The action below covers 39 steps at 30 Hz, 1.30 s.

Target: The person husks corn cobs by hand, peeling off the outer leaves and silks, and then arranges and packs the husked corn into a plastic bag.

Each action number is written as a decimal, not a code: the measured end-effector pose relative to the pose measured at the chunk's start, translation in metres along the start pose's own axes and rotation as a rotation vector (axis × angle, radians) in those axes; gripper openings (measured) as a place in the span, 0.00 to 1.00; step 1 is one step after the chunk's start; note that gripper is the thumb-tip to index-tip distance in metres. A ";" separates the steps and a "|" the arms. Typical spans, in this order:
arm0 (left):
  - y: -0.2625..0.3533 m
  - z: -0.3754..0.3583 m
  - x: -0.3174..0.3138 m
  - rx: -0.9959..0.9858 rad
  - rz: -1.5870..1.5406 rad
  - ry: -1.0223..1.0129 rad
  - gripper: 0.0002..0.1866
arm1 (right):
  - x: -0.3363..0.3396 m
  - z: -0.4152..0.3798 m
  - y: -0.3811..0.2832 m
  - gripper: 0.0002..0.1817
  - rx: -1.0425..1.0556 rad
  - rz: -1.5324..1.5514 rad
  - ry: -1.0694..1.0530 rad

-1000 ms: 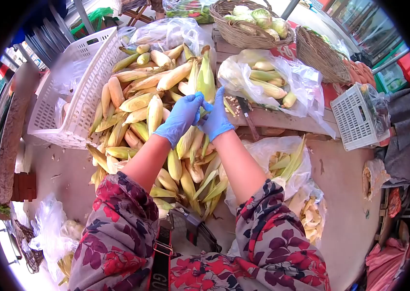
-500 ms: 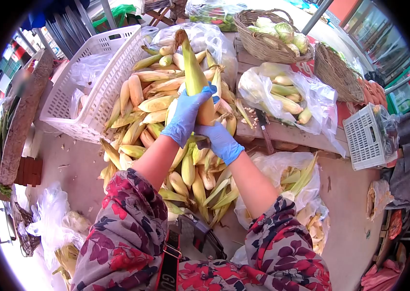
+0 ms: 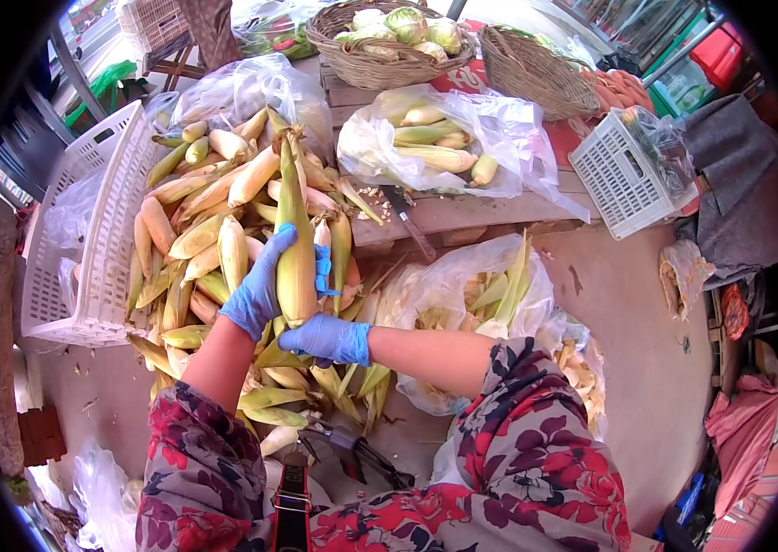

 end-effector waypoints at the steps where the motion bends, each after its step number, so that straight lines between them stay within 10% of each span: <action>1: 0.000 -0.002 -0.002 0.054 -0.024 -0.003 0.31 | 0.000 0.004 0.003 0.17 0.012 -0.042 -0.020; 2: -0.002 -0.005 -0.002 0.213 0.033 -0.021 0.31 | 0.000 0.007 0.008 0.16 0.022 -0.086 -0.041; 5: -0.040 -0.020 -0.012 0.555 0.369 -0.019 0.33 | -0.017 0.015 0.056 0.16 -0.028 -1.716 -0.104; 7: -0.058 -0.016 -0.002 0.553 0.353 -0.002 0.32 | -0.014 -0.009 0.052 0.15 0.002 -1.920 -0.115; 14: -0.017 -0.012 0.037 0.254 0.538 -0.113 0.36 | 0.148 0.000 0.028 0.19 -0.002 -0.643 0.472; 18: 0.024 -0.027 0.072 0.002 0.360 0.056 0.34 | 0.225 -0.075 -0.009 0.13 0.401 0.372 1.042; 20: 0.044 -0.032 0.084 -0.182 0.260 0.220 0.31 | 0.244 -0.085 0.011 0.15 0.388 0.320 0.991; 22: 0.054 -0.035 0.100 -0.237 0.218 0.276 0.31 | 0.183 -0.067 0.028 0.23 0.237 -0.351 0.694; 24: 0.053 -0.031 0.109 -0.254 0.161 0.245 0.31 | 0.100 -0.058 0.057 0.35 -0.073 -1.023 0.070; 29: 0.034 -0.012 0.069 -0.153 0.047 0.159 0.29 | 0.087 -0.056 0.024 0.39 0.027 -1.197 0.108; 35: -0.013 0.011 -0.033 -0.201 0.293 -0.111 0.33 | 0.102 -0.039 0.018 0.33 0.556 -0.093 0.656; 39: 0.021 0.005 -0.031 -0.214 0.494 -0.495 0.31 | 0.152 -0.097 -0.012 0.24 0.567 0.359 0.595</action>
Point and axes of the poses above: each hand's wrist, its own z-axis towards the middle knuckle, its own x-axis out of the back of the hand, y = z × x, the point moved 3 cm from there along z, towards the middle knuckle, and after that the axes turned 7 degrees about -y, right-handed, at the moved point
